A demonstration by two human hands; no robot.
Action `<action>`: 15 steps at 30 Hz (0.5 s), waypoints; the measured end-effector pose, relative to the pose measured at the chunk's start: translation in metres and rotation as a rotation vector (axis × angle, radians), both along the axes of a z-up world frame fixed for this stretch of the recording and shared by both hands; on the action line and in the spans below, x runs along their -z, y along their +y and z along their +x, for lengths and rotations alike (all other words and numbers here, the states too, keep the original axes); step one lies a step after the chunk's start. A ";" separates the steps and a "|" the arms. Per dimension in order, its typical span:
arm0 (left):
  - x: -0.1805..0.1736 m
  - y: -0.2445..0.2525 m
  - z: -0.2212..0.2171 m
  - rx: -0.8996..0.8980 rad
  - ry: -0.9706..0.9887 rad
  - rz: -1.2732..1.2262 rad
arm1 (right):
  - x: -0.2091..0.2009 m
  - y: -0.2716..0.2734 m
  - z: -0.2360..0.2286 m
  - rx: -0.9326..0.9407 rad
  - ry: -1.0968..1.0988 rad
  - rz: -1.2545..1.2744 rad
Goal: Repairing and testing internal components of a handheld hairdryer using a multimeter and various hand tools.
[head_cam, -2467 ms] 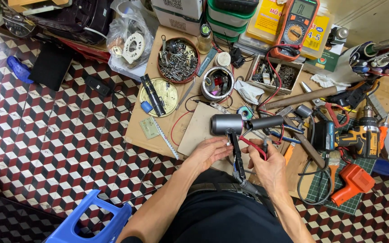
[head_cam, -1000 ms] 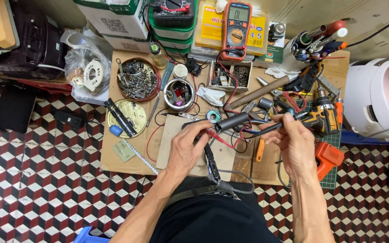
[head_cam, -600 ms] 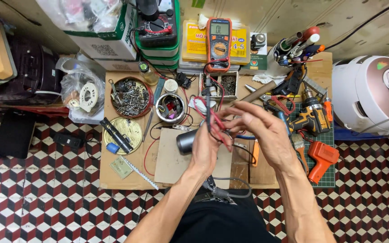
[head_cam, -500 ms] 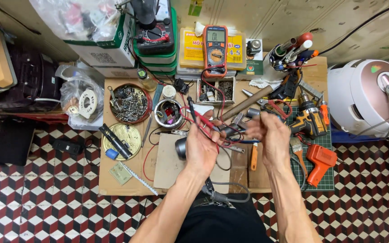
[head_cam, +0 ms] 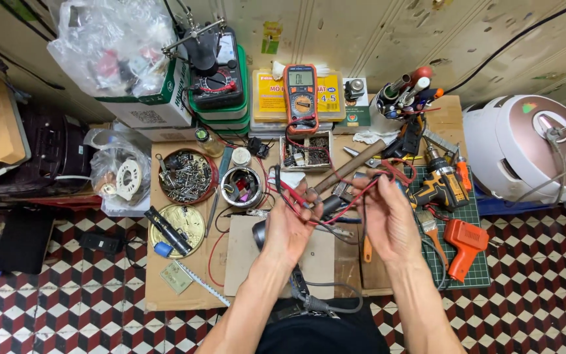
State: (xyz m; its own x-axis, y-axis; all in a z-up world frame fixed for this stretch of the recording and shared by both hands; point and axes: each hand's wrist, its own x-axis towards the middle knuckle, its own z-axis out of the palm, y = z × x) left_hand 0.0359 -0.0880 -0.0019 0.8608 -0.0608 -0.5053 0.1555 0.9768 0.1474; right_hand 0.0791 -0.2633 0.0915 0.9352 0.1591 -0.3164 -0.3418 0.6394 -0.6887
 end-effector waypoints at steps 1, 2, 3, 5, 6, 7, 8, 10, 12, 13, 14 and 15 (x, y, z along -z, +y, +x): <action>-0.012 0.000 0.003 0.006 -0.008 -0.002 | -0.016 -0.001 0.001 0.006 -0.008 -0.002; -0.025 -0.001 0.005 0.196 0.063 0.197 | -0.033 -0.002 0.003 0.020 -0.083 -0.143; -0.037 -0.001 0.007 0.383 0.132 0.397 | -0.049 -0.003 0.004 0.035 -0.157 -0.284; -0.043 0.001 0.012 0.562 0.079 0.806 | -0.057 -0.007 0.006 0.039 -0.199 -0.395; -0.046 0.002 0.014 0.727 0.027 1.216 | -0.060 -0.009 0.007 0.036 -0.233 -0.505; -0.060 0.004 0.012 0.729 0.022 1.216 | -0.062 -0.010 0.006 0.040 -0.235 -0.507; -0.075 0.007 0.011 0.729 0.018 1.496 | -0.064 -0.010 0.007 0.038 -0.233 -0.546; -0.091 0.007 0.010 0.716 0.018 1.779 | -0.061 -0.010 0.008 0.033 -0.233 -0.584; -0.095 0.002 0.009 0.004 -0.520 1.816 | -0.052 -0.010 0.010 0.010 -0.227 -0.516; -0.115 0.001 0.010 0.002 -0.514 1.819 | -0.051 -0.008 0.009 0.005 -0.227 -0.514; -0.136 0.000 0.012 0.144 -0.559 1.663 | -0.051 -0.006 0.009 -0.009 -0.237 -0.457; -0.157 -0.001 0.013 0.280 -0.601 1.502 | -0.051 -0.005 0.009 -0.023 -0.247 -0.400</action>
State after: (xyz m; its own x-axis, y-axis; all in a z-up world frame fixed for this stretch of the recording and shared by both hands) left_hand 0.0492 -0.0888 0.1551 0.9908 -0.0323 0.1311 -0.1343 -0.1357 0.9816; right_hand 0.0886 -0.2681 0.1423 0.9879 0.0914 -0.1254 -0.1475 0.3014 -0.9420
